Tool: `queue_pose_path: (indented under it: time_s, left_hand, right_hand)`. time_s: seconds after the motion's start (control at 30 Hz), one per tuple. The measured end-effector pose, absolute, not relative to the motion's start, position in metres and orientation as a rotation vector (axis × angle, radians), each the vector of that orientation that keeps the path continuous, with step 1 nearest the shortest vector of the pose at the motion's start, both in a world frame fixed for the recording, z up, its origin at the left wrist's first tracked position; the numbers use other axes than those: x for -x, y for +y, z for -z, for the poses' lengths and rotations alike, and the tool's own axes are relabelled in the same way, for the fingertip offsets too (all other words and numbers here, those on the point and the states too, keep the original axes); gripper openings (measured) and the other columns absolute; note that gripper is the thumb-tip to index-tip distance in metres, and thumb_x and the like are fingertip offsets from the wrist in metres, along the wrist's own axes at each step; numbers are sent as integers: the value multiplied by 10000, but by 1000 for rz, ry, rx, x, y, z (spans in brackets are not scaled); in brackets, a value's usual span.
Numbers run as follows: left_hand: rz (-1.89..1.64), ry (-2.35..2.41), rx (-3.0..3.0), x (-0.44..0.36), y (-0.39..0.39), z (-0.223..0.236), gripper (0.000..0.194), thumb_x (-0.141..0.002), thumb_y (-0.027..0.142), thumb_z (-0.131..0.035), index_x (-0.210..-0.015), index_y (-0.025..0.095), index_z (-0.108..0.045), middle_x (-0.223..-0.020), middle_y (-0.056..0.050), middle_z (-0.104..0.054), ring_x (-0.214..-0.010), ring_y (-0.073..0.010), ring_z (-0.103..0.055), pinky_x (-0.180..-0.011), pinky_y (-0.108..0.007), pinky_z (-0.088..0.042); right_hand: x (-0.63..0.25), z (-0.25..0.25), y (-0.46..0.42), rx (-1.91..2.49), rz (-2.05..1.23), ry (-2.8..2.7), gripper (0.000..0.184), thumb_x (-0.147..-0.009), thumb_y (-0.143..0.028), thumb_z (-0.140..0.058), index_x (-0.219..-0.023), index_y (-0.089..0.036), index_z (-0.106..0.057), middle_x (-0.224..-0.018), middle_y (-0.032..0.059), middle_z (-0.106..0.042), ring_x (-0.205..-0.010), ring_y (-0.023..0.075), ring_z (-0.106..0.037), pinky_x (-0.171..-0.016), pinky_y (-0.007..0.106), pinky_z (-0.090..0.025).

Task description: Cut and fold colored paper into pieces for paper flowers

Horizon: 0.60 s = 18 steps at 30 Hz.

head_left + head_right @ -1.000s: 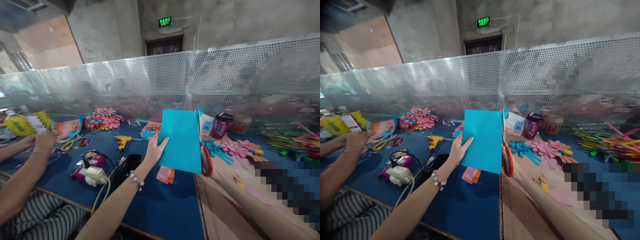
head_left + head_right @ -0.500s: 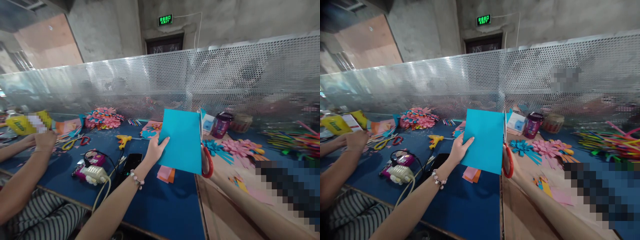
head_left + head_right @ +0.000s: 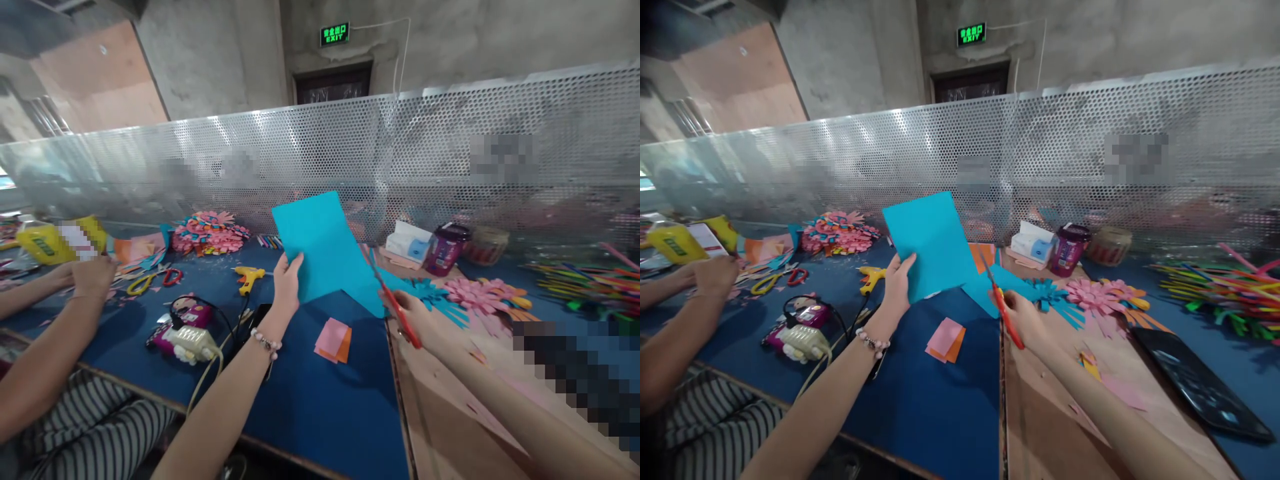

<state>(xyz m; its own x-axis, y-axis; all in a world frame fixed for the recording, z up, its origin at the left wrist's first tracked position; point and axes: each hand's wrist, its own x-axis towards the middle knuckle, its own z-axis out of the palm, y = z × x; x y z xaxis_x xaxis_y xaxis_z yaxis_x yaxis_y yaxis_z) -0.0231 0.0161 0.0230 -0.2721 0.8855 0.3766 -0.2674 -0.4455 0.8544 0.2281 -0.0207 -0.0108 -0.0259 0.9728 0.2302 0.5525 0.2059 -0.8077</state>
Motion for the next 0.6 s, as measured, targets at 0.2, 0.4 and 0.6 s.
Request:
queue_pose_path:
  time_s: [0.2,0.4,0.6]
  left_hand:
    - [-1902,818,-827,36,31,-18,249,-663,224,-603,-905,199,-549,-870,-4,-656,-752,-117,-609,-721,-249,-481]
    - [-1894,876,-585,40,38,-10,218,-609,130,-585,-781,192,-466,-600,73,-514,-520,-65,-510,-543,-195,-429]
    - [-1837,949,-445,41,45,0,166,-653,110,-557,-662,186,-409,-548,63,-468,-473,-78,-491,-511,-230,-445]
  right_hand:
    - [-218,10,-37,1828,-184,-2135,302,-780,-471,-473,-670,-190,-495,-571,32,-580,-435,123,-445,-430,253,-188]
    - [-202,-7,-58,1960,150,-2328,332,-782,-484,-496,-775,-170,-602,-684,118,-629,-527,184,-550,-455,264,-223]
    - [-212,-11,-56,1744,317,-2524,349,-814,-466,-475,-778,-163,-644,-801,137,-646,-708,232,-599,-601,301,-369]
